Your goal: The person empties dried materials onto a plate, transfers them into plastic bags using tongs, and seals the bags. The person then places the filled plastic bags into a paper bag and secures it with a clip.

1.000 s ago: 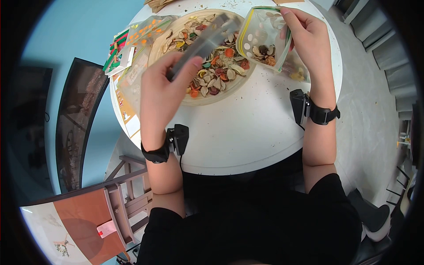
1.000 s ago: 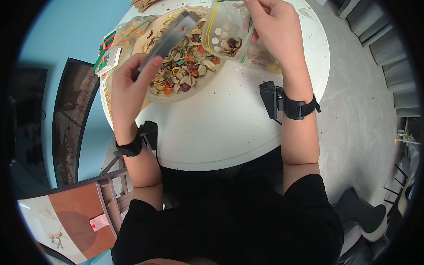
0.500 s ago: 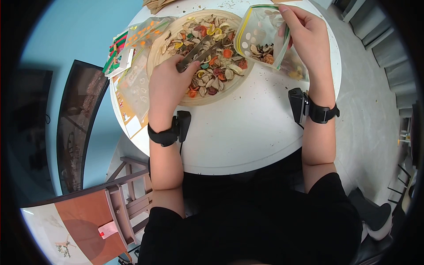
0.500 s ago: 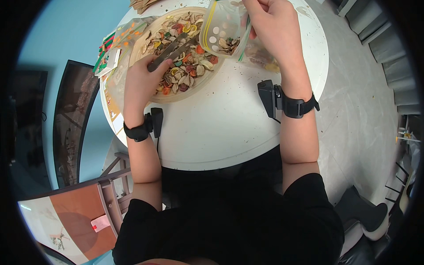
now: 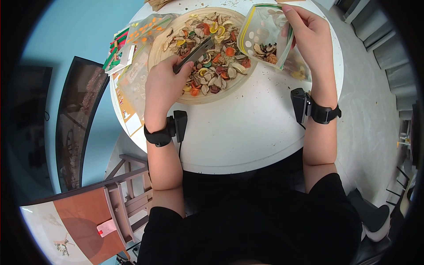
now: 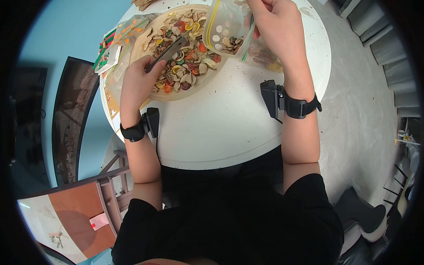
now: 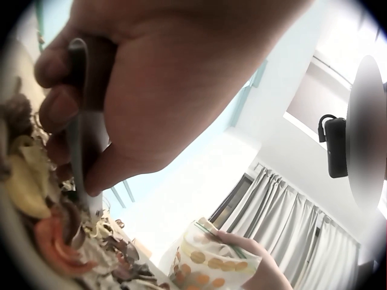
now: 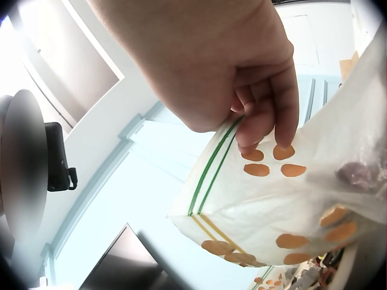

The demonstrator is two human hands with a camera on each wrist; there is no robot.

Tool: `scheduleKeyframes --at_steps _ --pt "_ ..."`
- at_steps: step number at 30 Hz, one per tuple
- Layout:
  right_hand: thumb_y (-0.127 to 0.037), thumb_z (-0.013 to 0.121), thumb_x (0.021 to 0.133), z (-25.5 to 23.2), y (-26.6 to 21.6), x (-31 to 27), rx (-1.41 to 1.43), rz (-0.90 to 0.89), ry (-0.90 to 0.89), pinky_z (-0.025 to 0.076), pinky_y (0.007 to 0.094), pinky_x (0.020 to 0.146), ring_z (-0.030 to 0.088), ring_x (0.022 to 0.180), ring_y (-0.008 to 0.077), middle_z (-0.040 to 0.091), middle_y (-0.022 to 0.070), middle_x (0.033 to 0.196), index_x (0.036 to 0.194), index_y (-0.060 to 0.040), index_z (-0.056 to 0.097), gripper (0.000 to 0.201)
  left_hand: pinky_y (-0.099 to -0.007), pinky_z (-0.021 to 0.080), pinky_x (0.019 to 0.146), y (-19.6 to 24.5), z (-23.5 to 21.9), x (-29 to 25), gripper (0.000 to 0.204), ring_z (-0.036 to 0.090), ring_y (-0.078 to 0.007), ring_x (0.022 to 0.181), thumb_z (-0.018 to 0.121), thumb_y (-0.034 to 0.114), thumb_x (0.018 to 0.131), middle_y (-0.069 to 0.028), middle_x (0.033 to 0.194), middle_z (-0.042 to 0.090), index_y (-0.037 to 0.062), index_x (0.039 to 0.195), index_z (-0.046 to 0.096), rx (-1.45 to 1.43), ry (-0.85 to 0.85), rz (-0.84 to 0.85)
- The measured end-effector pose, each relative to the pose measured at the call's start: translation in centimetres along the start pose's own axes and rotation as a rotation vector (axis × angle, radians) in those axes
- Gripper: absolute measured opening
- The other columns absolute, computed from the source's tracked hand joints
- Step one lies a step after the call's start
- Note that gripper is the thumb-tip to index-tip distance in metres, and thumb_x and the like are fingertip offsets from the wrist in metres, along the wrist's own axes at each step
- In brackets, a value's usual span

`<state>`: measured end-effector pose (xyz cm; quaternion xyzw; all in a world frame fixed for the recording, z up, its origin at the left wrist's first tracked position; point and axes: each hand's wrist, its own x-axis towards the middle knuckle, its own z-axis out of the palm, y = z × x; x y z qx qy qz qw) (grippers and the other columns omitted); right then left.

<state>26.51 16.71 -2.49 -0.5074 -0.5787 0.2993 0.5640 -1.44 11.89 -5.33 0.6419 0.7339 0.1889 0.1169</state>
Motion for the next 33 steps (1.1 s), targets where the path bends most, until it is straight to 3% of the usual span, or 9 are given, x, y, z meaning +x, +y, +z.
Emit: scheduleKeyframes --at_steps 5,8,12,18,27,33 --pt "-0.02 0.061 0.104 -0.1 0.0 0.0 0.006 0.011 -0.003 0.042 0.0244 0.052 0.054 0.059 0.0052 0.065 -0.0014 0.07 0.097 0.0068 0.075 0.031 -0.038 0.049 0.066 -1.7 -0.9 0.3 0.042 0.063 -0.0289 0.066 0.073 0.04 0.091 -0.0162 0.071 0.065 -0.0021 0.092 0.073 -0.128 0.04 -0.046" --pt "-0.02 0.061 0.105 0.0 0.4 0.1 0.031 0.005 -0.001 0.042 0.0242 0.053 0.054 0.059 0.0052 0.065 -0.0014 0.071 0.098 0.0067 0.075 0.031 -0.0372 0.049 0.066 -1.8 -2.1 0.4 0.048 0.063 -0.0264 0.066 0.073 0.043 0.09 -0.0167 0.07 0.065 -0.0053 0.091 0.072 -0.119 0.167 -0.143" --pt "-0.02 0.06 0.105 -0.1 0.3 0.1 0.022 0.015 -0.013 0.042 0.024 0.053 0.055 0.06 0.0054 0.066 -0.0012 0.071 0.098 0.0067 0.075 0.031 -0.0366 0.049 0.068 -3.1 -2.3 0.8 0.052 0.063 -0.0239 0.068 0.072 0.045 0.09 -0.0164 0.073 0.067 -0.0064 0.093 0.072 -0.084 0.018 -0.233" --pt "-0.019 0.06 0.105 -0.1 0.4 0.2 0.044 0.015 -0.021 0.042 0.0241 0.051 0.054 0.059 0.0054 0.065 -0.0012 0.071 0.1 0.0069 0.075 0.03 -0.0372 0.051 0.071 -2.2 -1.8 0.2 0.05 0.067 -0.026 0.073 0.075 0.043 0.089 -0.0179 0.076 0.068 -0.0058 0.099 0.073 -0.098 -0.138 -0.129" --pt "-0.019 0.059 0.105 0.0 -0.1 -0.1 0.019 0.026 -0.017 0.043 0.0237 0.05 0.056 0.058 0.0057 0.066 -0.0005 0.071 0.101 0.0071 0.075 0.03 -0.0415 0.053 0.074 -1.0 -0.7 -0.5 0.043 0.071 -0.0348 0.08 0.073 0.039 0.091 -0.0216 0.087 0.073 -0.0019 0.105 0.073 0.061 -0.042 -0.007" --pt "-0.018 0.059 0.105 0.0 0.1 0.0 0.039 0.012 -0.017 0.043 0.0233 0.05 0.056 0.058 0.0055 0.067 -0.0001 0.071 0.103 0.0068 0.075 0.03 -0.0408 0.05 0.066 -0.9 -0.9 -0.4 0.039 0.066 -0.0313 0.067 0.073 0.038 0.092 -0.0174 0.071 0.068 -0.0012 0.096 0.073 -0.019 -0.037 -0.06"
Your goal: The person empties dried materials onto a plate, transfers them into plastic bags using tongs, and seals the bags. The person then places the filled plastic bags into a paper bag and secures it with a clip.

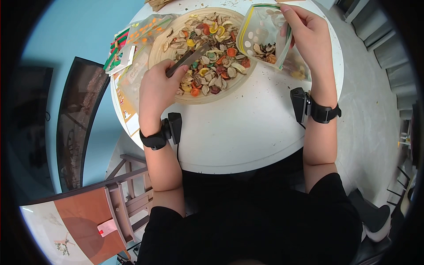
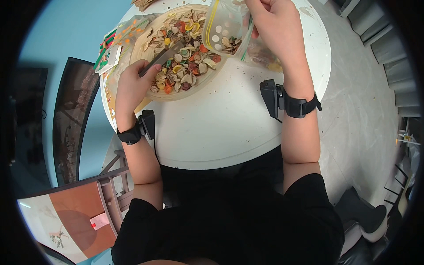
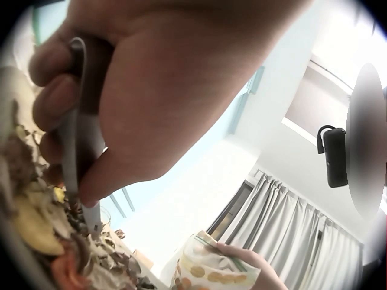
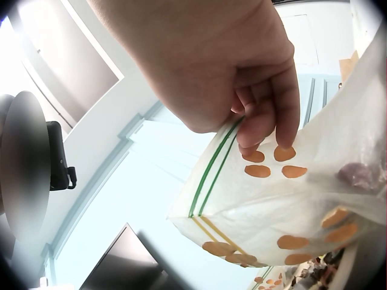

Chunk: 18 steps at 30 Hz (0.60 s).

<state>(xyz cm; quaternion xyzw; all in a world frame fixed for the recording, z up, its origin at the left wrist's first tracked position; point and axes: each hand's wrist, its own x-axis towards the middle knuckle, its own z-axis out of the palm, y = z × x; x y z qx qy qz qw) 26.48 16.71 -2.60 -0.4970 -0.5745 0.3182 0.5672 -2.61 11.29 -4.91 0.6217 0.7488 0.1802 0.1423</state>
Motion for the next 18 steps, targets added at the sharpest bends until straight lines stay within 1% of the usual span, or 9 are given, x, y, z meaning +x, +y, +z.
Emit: scheduleKeyframes --at_steps 3,6,9,12,15,18 --pt "-0.018 0.059 0.105 -0.1 -0.2 -0.1 -0.023 0.004 -0.003 0.043 0.0229 0.05 0.056 0.058 0.0053 0.067 -0.0001 0.071 0.104 0.0067 0.075 0.03 -0.0385 0.046 0.061 -0.1 -0.3 0.0 0.04 0.058 -0.027 0.059 0.074 0.037 0.091 -0.0142 0.064 0.063 -0.0021 0.092 0.071 -0.063 0.051 0.053" --pt "-0.018 0.059 0.105 -0.2 -0.2 0.0 -0.029 0.001 -0.024 0.042 0.0228 0.049 0.055 0.057 0.0052 0.067 -0.0001 0.07 0.104 0.0068 0.075 0.03 -0.0263 0.036 0.059 1.4 -1.4 -1.0 0.036 0.045 -0.0069 0.065 0.075 0.032 0.095 0.0014 0.068 0.055 -0.0026 0.089 0.066 -0.138 0.073 0.063" --pt "-0.018 0.058 0.104 0.1 -0.5 -0.2 -0.042 0.006 -0.035 0.042 0.0226 0.049 0.056 0.056 0.0054 0.067 0.0001 0.07 0.104 0.0067 0.075 0.03 -0.0303 0.037 0.053 2.3 -1.7 -1.7 0.033 0.045 -0.011 0.057 0.077 0.03 0.092 -0.0052 0.059 0.053 -0.0022 0.088 0.069 -0.305 0.126 0.159" --pt "-0.031 0.065 0.101 0.1 1.9 0.6 -0.104 -0.017 -0.07 0.041 0.0226 0.049 0.051 0.051 0.0055 0.063 -0.0009 0.065 0.112 -0.0016 0.077 0.034 -0.0276 0.034 0.052 4.1 -1.9 -2.7 0.03 0.044 -0.0071 0.057 0.077 0.027 0.093 -0.0023 0.06 0.053 -0.0016 0.09 0.069 -0.417 0.111 0.227" --pt "-0.031 0.064 0.101 0.4 2.0 0.2 -0.091 0.018 -0.115 0.043 0.0217 0.053 0.054 0.057 0.0041 0.065 -0.0027 0.07 0.113 -0.0018 0.077 0.034 -0.0267 0.033 0.052 5.2 -1.4 -3.1 0.029 0.043 -0.0069 0.057 0.077 0.028 0.093 -0.0006 0.062 0.055 -0.001 0.093 0.07 -0.432 0.073 0.255" --pt "-0.019 0.059 0.104 0.7 -2.4 -0.9 -0.074 0.196 -0.122 0.043 0.0226 0.05 0.057 0.057 0.0055 0.068 0.0006 0.071 0.105 0.0065 0.075 0.03 -0.0259 0.033 0.052 5.8 -0.5 -3.1 0.03 0.045 -0.0062 0.058 0.077 0.029 0.093 0.0013 0.062 0.055 -0.0002 0.093 0.071 -0.429 0.104 0.263"
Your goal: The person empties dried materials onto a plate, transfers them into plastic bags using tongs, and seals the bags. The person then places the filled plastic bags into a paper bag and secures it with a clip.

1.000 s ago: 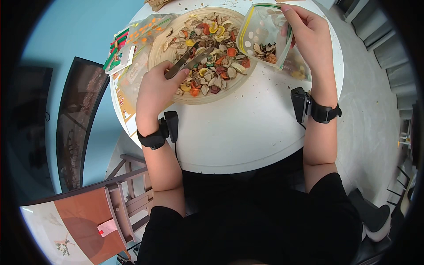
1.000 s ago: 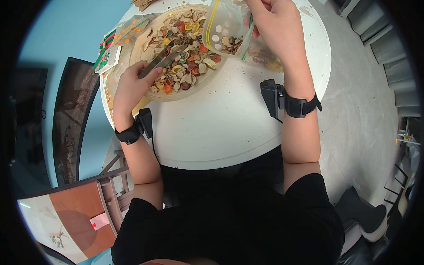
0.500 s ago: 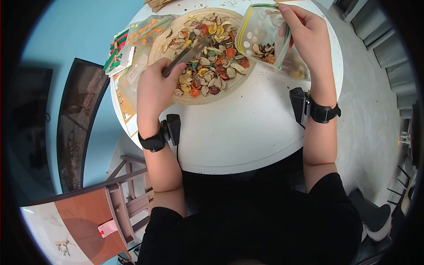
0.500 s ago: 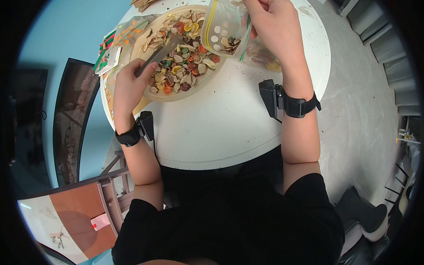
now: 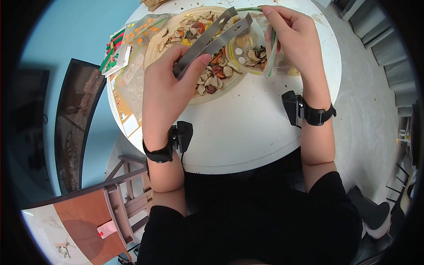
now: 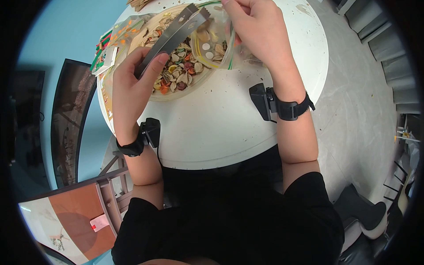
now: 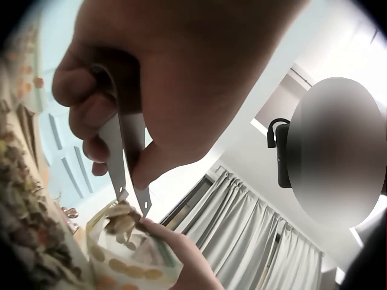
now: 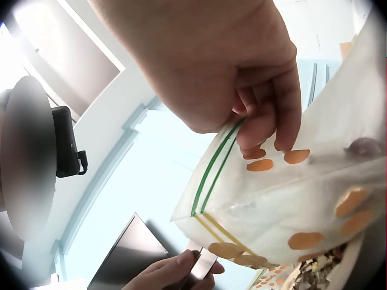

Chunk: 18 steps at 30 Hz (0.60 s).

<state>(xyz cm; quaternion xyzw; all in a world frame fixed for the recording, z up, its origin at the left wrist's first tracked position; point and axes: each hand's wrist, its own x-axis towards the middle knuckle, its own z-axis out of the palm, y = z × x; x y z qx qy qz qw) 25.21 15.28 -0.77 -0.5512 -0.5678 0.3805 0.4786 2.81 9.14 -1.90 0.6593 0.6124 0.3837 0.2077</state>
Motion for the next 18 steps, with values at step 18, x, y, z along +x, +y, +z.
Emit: scheduleKeyframes --at_steps 18 --pt "-0.027 0.066 0.101 -9.7 9.0 6.8 0.114 -0.082 0.132 0.043 0.0194 0.063 0.056 0.071 0.0036 0.066 -0.0039 0.082 0.117 -0.0008 0.076 0.033 -0.032 0.042 0.061 -7.2 -8.5 -1.0 0.046 0.05 -0.0153 0.064 0.073 0.039 0.092 -0.008 0.066 0.056 -0.0066 0.094 0.071 0.382 -0.013 -0.399"
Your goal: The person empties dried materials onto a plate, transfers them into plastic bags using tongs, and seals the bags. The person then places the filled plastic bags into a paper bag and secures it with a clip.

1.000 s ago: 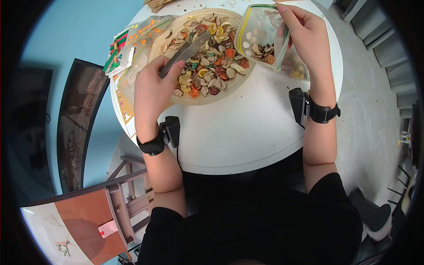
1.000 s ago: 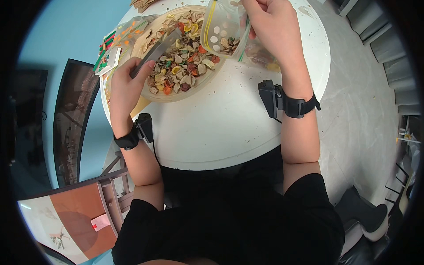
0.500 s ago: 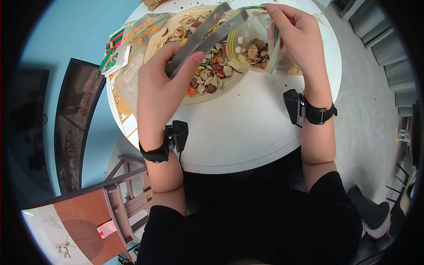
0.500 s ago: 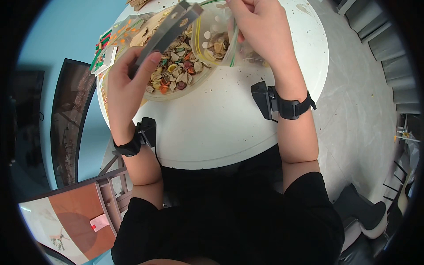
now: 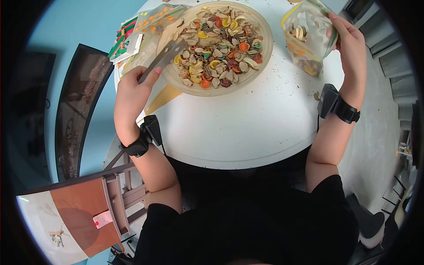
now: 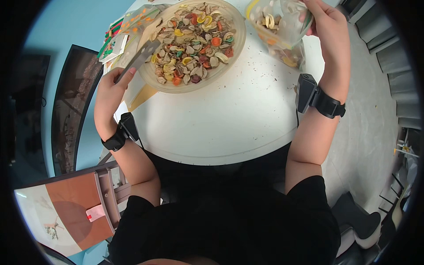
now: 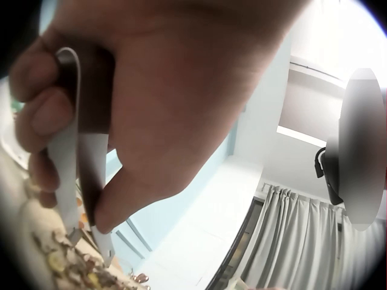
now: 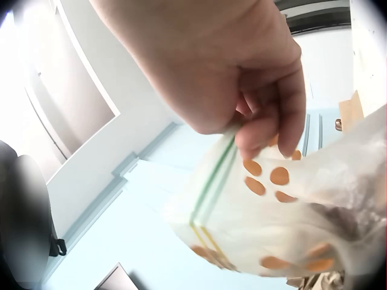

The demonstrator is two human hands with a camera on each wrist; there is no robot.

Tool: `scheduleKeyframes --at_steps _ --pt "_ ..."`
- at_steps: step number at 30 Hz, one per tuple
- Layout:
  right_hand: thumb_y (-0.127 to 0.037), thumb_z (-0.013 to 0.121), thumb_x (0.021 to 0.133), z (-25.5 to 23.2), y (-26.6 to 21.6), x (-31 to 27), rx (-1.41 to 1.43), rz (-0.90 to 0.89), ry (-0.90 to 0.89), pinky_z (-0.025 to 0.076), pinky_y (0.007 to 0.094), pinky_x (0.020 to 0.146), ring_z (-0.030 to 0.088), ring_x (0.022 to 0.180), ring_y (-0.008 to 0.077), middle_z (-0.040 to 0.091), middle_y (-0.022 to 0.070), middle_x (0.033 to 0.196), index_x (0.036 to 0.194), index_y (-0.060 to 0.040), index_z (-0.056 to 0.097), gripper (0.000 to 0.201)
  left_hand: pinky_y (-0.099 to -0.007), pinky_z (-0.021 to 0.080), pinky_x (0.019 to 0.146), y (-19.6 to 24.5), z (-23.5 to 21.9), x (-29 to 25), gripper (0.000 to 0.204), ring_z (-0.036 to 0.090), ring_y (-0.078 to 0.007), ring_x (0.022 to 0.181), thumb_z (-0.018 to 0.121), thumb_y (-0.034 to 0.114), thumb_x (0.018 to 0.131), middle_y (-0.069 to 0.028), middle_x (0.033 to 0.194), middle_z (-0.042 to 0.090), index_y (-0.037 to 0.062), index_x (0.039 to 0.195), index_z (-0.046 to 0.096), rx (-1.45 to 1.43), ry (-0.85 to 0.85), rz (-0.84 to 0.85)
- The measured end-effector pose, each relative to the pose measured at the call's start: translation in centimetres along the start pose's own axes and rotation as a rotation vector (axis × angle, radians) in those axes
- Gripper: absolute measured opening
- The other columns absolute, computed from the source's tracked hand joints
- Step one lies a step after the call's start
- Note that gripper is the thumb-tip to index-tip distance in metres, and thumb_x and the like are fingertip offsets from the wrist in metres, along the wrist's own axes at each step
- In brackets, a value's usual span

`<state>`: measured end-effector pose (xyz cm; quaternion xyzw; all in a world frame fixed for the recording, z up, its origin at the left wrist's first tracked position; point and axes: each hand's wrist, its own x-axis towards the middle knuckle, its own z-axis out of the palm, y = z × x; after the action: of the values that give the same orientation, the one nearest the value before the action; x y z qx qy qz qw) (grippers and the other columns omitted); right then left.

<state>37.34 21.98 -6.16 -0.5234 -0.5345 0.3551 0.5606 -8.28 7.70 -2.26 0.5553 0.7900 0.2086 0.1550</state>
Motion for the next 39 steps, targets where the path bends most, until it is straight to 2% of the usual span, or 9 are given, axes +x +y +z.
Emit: scheduleKeyframes --at_steps 4,8,12,16,22,28,31,37,39 --pt "-0.028 0.064 0.102 2.0 -2.2 -1.1 0.216 0.0 0.227 0.035 0.0198 0.058 0.048 0.065 0.0019 0.061 -0.0064 0.078 0.12 -0.0027 0.075 0.033 -0.0339 0.042 0.061 -1.1 -0.3 -0.3 0.048 0.05 -0.0165 0.064 0.072 0.04 0.092 -0.0088 0.066 0.057 -0.0075 0.095 0.071 0.04 -0.053 -0.009" --pt "-0.024 0.064 0.1 1.9 -2.7 -2.0 -0.127 0.02 -0.138 0.049 0.0235 0.063 0.064 0.069 0.006 0.072 0.0013 0.083 0.116 0.0024 0.075 0.033 -0.0362 0.043 0.061 -0.8 0.5 -0.5 0.048 0.052 -0.0206 0.062 0.071 0.042 0.093 -0.012 0.068 0.06 -0.0057 0.094 0.071 0.027 -0.089 -0.018" --pt "-0.024 0.065 0.1 0.7 -1.9 -0.8 -0.119 -0.038 0.186 0.044 0.0215 0.06 0.056 0.064 0.0048 0.066 -0.0008 0.079 0.117 0.0032 0.074 0.034 -0.0377 0.044 0.061 -0.7 1.3 -0.3 0.048 0.054 -0.0257 0.062 0.071 0.044 0.092 -0.0151 0.069 0.062 -0.0038 0.094 0.072 0.035 -0.11 0.055" --pt "-0.023 0.071 0.096 2.6 -4.0 -2.4 -0.212 0.083 -0.252 0.042 0.0196 0.056 0.051 0.058 0.0035 0.064 -0.0026 0.077 0.116 0.0029 0.074 0.033 -0.0383 0.045 0.063 0.7 2.1 -0.1 0.05 0.058 -0.0276 0.064 0.072 0.046 0.091 -0.0166 0.07 0.061 -0.0038 0.095 0.071 0.037 -0.161 0.112" --pt "-0.019 0.071 0.093 4.2 -5.1 -3.9 -0.21 0.005 -0.338 0.042 0.0201 0.057 0.052 0.06 0.0047 0.062 -0.004 0.076 0.121 0.0013 0.072 0.035 -0.0409 0.048 0.066 1.9 3.6 -0.3 0.047 0.064 -0.0338 0.07 0.072 0.044 0.09 -0.0188 0.073 0.065 -0.002 0.099 0.072 0.047 -0.112 0.183" --pt "-0.02 0.068 0.094 4.5 -4.7 -4.1 -0.75 -0.259 -0.041 0.048 0.0237 0.062 0.055 0.068 0.0058 0.062 -0.0031 0.078 0.12 -0.0004 0.074 0.033 -0.0367 0.044 0.061 2.3 5.3 -0.2 0.042 0.051 -0.0237 0.061 0.072 0.038 0.094 -0.0135 0.069 0.061 -0.0038 0.096 0.068 0.044 0.012 0.279" --pt "-0.014 0.06 0.089 5.4 -5.9 -5.1 -0.747 -0.21 0.011 0.044 0.0242 0.065 0.053 0.067 0.0066 0.053 -0.0015 0.071 0.13 -0.0156 0.073 0.043 -0.0362 0.043 0.06 2.6 5.2 0.0 0.04 0.05 -0.0223 0.059 0.071 0.036 0.095 -0.0122 0.065 0.058 -0.0044 0.094 0.068 0.034 -0.04 0.231" --pt "-0.018 0.065 0.093 5.0 -5.8 -5.1 -0.642 -0.362 0.15 0.039 0.0222 0.06 0.044 0.064 0.0043 0.051 -0.0057 0.071 0.126 -0.0154 0.076 0.034 -0.0344 0.041 0.059 2.9 5.1 0.0 0.04 0.047 -0.0171 0.06 0.072 0.034 0.095 -0.0105 0.064 0.056 -0.0053 0.093 0.068 -0.048 -0.043 0.237" --pt "-0.021 0.066 0.096 4.8 -5.5 -4.9 -0.515 -0.347 0.12 0.037 0.0213 0.058 0.043 0.065 0.0029 0.053 -0.007 0.073 0.124 -0.0142 0.077 0.031 -0.0366 0.044 0.059 3.3 4.7 -0.1 0.037 0.053 -0.0253 0.058 0.071 0.033 0.095 -0.0155 0.067 0.062 -0.0046 0.09 0.069 -0.031 -0.006 0.263"
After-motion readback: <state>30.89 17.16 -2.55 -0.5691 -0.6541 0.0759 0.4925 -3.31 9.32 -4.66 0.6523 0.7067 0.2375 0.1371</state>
